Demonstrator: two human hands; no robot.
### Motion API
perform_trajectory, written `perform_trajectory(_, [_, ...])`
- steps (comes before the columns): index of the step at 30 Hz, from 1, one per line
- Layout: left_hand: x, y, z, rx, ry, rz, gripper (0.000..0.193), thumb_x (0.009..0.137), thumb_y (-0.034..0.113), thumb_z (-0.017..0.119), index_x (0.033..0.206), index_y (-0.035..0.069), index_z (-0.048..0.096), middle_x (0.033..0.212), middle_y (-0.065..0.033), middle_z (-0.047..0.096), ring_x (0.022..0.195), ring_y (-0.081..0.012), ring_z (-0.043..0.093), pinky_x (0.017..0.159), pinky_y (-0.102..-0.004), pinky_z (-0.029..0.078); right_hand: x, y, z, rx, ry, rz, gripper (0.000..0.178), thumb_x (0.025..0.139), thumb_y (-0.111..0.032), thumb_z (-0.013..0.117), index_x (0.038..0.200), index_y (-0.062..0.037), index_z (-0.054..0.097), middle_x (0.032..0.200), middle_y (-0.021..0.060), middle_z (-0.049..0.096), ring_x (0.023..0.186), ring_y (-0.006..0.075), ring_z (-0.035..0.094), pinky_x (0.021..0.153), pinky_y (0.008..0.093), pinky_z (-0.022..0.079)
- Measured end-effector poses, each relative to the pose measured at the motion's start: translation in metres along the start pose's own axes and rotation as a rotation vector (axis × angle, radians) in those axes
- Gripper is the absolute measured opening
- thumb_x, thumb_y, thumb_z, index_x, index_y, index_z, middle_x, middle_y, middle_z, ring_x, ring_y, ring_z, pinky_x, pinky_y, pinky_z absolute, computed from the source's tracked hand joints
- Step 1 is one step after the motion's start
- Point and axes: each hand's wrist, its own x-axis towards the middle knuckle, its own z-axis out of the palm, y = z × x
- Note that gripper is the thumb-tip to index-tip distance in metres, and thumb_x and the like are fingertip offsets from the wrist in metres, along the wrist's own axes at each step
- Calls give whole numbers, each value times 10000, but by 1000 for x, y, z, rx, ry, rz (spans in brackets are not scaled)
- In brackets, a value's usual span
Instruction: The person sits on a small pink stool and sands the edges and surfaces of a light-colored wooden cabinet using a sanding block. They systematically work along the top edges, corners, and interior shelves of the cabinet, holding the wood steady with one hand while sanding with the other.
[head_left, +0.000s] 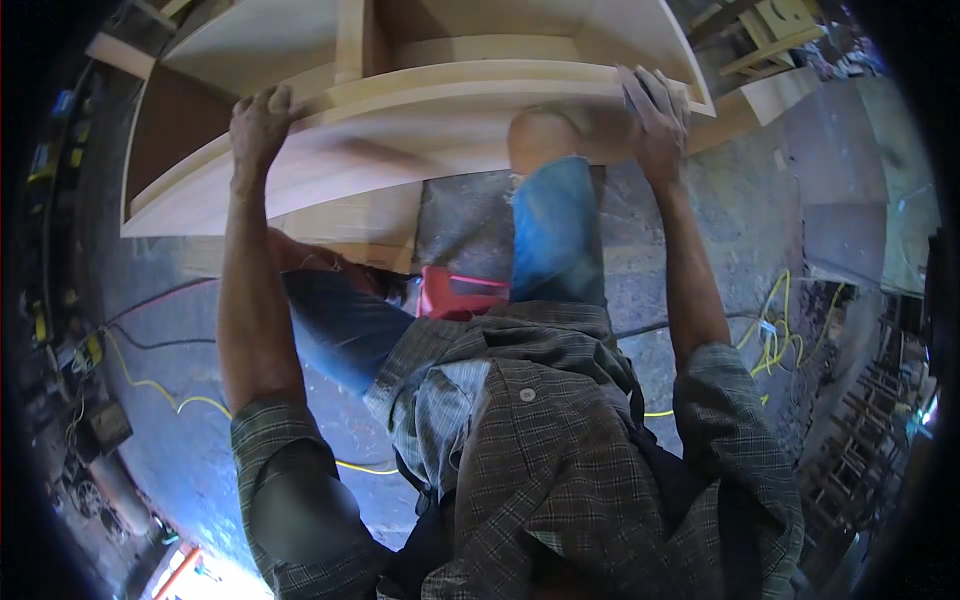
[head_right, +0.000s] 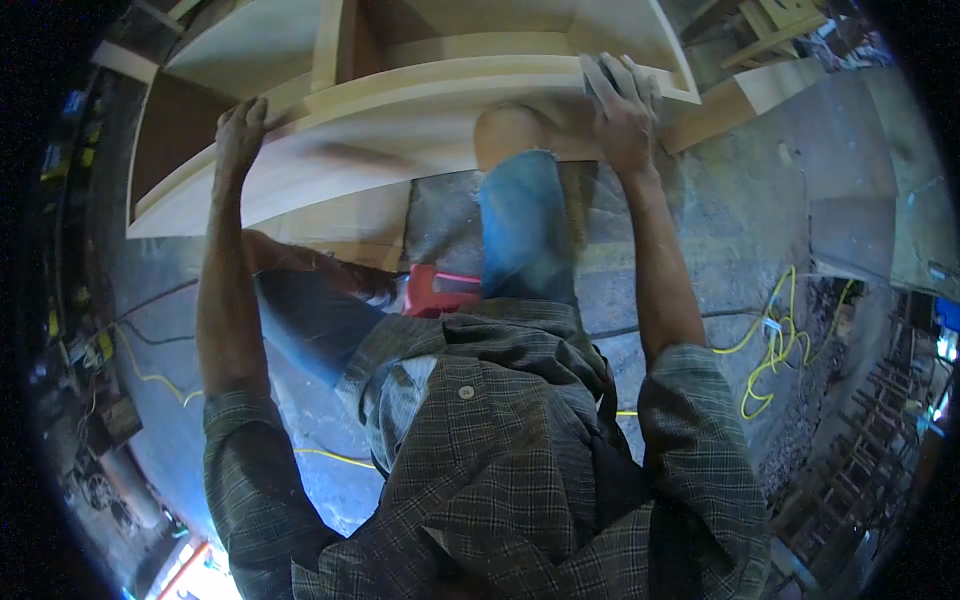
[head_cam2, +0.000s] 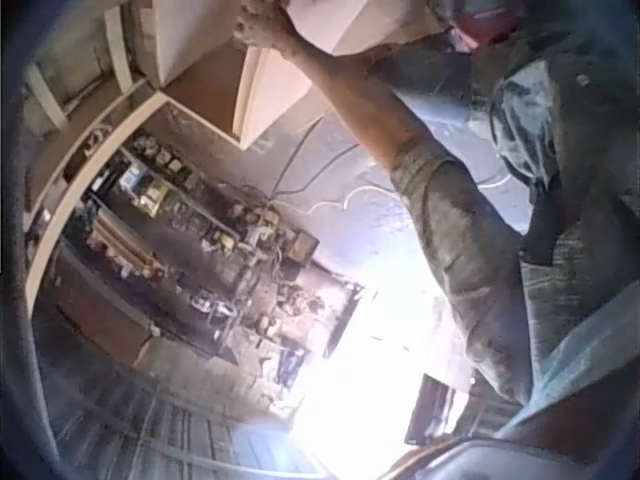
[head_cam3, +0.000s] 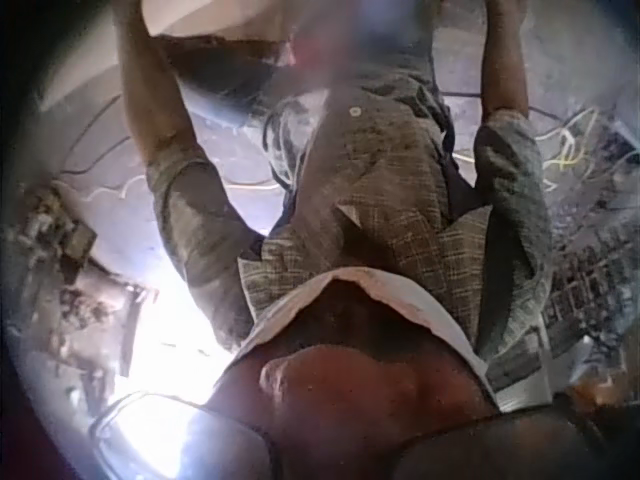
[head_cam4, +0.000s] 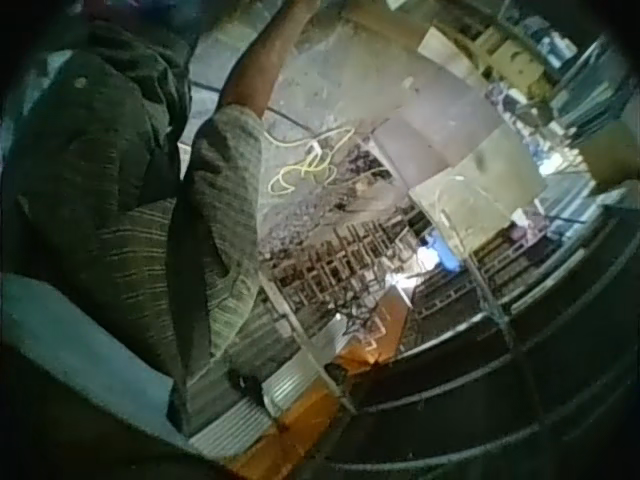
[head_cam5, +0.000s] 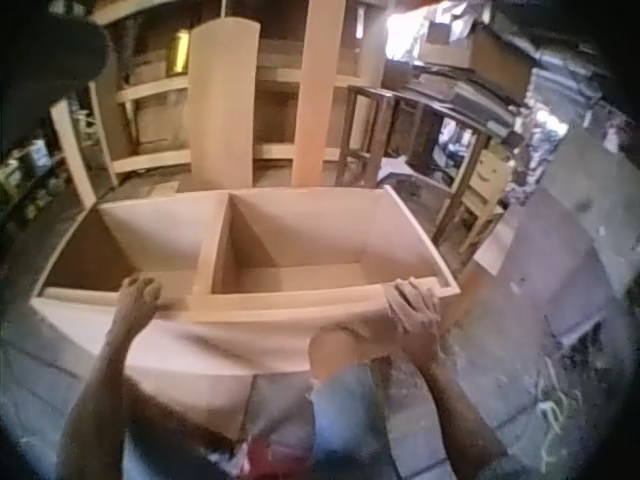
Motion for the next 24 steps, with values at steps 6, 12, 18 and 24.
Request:
perform_trajectory(6, [-21,-9,35,327,-74,-305,501,910,523,305,1266,263,543,1347,-141,478,1261,-352,398,1022,-494,305,-19,-36,26,-23,-230,-97,550,764,-91,553,1305,-173,495,1303,92,515,1235,290,454,1020,446,340])
perform_trajectory(12, [-4,-22,37,387,-339,-240,514,900,535,317,1307,278,497,1364,-132,458,1295,-376,348,999,-605,252,-29,37,24,53,-221,157,542,724,38,524,1252,-81,546,1282,136,519,1197,325,473,990,448,373])
perform_trajectory(18, [1,-27,22,399,-463,-141,460,923,463,302,1308,270,464,1368,-92,457,1279,-398,351,977,-642,271,-25,-27,9,140,-213,-65,484,741,17,541,1212,-83,581,1272,132,540,1219,330,475,1044,462,331])
perform_trajectory(24, [3,-19,23,499,-482,-27,459,959,394,265,1330,192,445,1359,-64,471,1232,-335,426,1053,-510,268,-49,80,5,1,-85,171,495,744,37,526,1215,-104,583,1266,124,561,1217,297,497,1040,455,344])
